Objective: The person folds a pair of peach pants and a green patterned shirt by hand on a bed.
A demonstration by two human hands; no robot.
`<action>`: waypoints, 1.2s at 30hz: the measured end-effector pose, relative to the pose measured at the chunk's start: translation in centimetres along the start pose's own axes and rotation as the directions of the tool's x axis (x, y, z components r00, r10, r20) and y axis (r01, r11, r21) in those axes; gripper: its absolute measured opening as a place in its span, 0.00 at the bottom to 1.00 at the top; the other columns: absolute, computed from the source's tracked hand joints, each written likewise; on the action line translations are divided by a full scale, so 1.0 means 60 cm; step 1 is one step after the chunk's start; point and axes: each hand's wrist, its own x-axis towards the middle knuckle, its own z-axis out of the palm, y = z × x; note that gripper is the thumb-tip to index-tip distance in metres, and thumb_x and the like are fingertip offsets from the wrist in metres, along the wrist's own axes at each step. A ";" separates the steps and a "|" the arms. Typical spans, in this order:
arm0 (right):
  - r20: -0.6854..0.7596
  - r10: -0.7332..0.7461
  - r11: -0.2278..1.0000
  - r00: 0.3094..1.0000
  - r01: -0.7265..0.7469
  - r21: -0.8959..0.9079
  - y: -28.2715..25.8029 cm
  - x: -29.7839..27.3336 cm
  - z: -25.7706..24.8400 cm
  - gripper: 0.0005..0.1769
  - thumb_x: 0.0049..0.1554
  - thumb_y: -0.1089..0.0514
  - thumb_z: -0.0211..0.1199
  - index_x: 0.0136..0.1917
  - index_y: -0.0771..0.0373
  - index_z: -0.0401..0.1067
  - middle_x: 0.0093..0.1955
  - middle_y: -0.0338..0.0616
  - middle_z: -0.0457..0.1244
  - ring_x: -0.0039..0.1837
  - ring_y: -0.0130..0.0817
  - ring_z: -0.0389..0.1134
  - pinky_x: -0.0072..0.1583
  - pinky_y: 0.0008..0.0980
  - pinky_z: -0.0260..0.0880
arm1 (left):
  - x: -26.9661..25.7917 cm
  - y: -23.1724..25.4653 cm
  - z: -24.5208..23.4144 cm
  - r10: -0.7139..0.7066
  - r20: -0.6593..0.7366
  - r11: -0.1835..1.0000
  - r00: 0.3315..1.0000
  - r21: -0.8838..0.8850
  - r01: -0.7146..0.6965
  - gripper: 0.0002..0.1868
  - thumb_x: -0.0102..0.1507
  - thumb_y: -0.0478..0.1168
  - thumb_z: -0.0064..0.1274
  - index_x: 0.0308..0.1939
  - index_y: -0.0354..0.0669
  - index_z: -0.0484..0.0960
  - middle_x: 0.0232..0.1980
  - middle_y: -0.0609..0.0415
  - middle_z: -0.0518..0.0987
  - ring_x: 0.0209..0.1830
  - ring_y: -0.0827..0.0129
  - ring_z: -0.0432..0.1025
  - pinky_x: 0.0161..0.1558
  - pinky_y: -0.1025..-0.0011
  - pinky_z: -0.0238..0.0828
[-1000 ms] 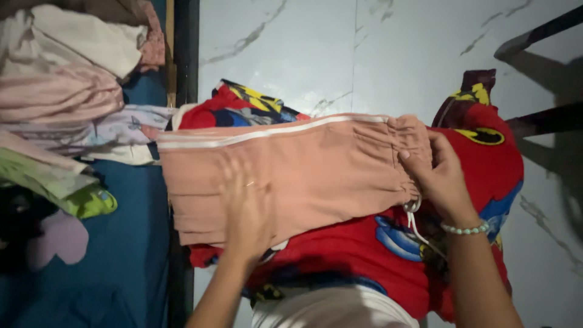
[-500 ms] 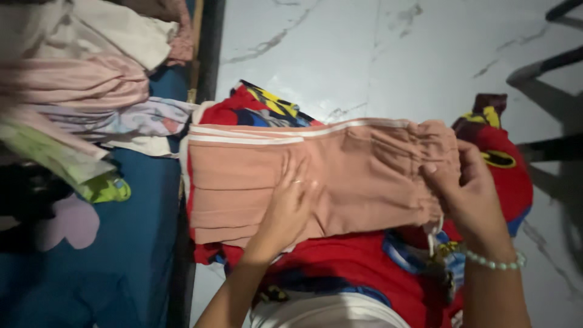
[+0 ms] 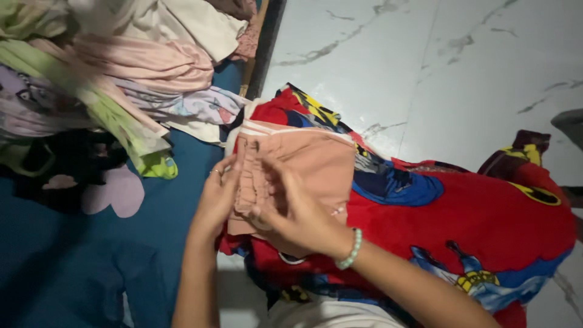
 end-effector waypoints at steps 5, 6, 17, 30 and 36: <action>0.094 0.034 0.995 0.995 -0.043 0.094 0.006 -0.009 -0.006 0.42 0.62 0.53 0.64 0.82 0.66 0.48 0.80 0.55 0.54 0.78 0.42 0.59 0.73 0.38 0.65 | -0.012 0.038 0.005 -0.018 0.289 0.980 0.957 -0.183 0.074 0.34 0.65 0.49 0.51 0.71 0.36 0.64 0.60 0.51 0.78 0.57 0.69 0.75 0.56 0.69 0.74; 0.103 0.008 0.994 0.995 -0.019 0.106 0.012 -0.011 -0.012 0.40 0.63 0.54 0.63 0.81 0.66 0.49 0.80 0.55 0.54 0.79 0.42 0.59 0.74 0.39 0.64 | -0.020 0.046 0.014 -0.042 0.249 0.997 0.968 0.074 0.024 0.36 0.63 0.48 0.56 0.69 0.35 0.64 0.60 0.50 0.78 0.57 0.69 0.75 0.57 0.70 0.73; 0.049 0.333 0.885 0.942 -0.330 0.329 0.149 -0.101 -0.192 0.25 0.65 0.57 0.55 0.73 0.65 0.62 0.71 0.47 0.63 0.69 0.32 0.66 0.66 0.34 0.69 | -0.031 0.149 0.101 -0.079 0.363 0.949 0.928 0.312 -0.041 0.33 0.60 0.43 0.57 0.68 0.34 0.71 0.61 0.51 0.79 0.58 0.71 0.74 0.56 0.71 0.71; -0.453 0.487 0.828 0.747 -0.559 -0.031 0.369 -0.252 -0.409 0.26 0.61 0.50 0.60 0.68 0.65 0.66 0.48 0.48 0.70 0.47 0.35 0.72 0.50 0.34 0.73 | 0.222 0.154 0.716 0.332 0.699 0.780 0.633 0.173 -0.601 0.36 0.64 0.40 0.55 0.74 0.30 0.64 0.72 0.36 0.68 0.70 0.58 0.64 0.65 0.65 0.65; -0.326 0.588 0.772 0.741 -0.634 -0.049 0.354 -0.198 -0.404 0.27 0.60 0.50 0.59 0.70 0.61 0.66 0.47 0.53 0.70 0.49 0.43 0.72 0.53 0.36 0.72 | 0.377 -0.013 0.998 0.478 0.305 0.835 0.824 -0.450 -0.318 0.25 0.66 0.40 0.57 0.63 0.31 0.67 0.53 0.48 0.79 0.48 0.68 0.76 0.46 0.70 0.78</action>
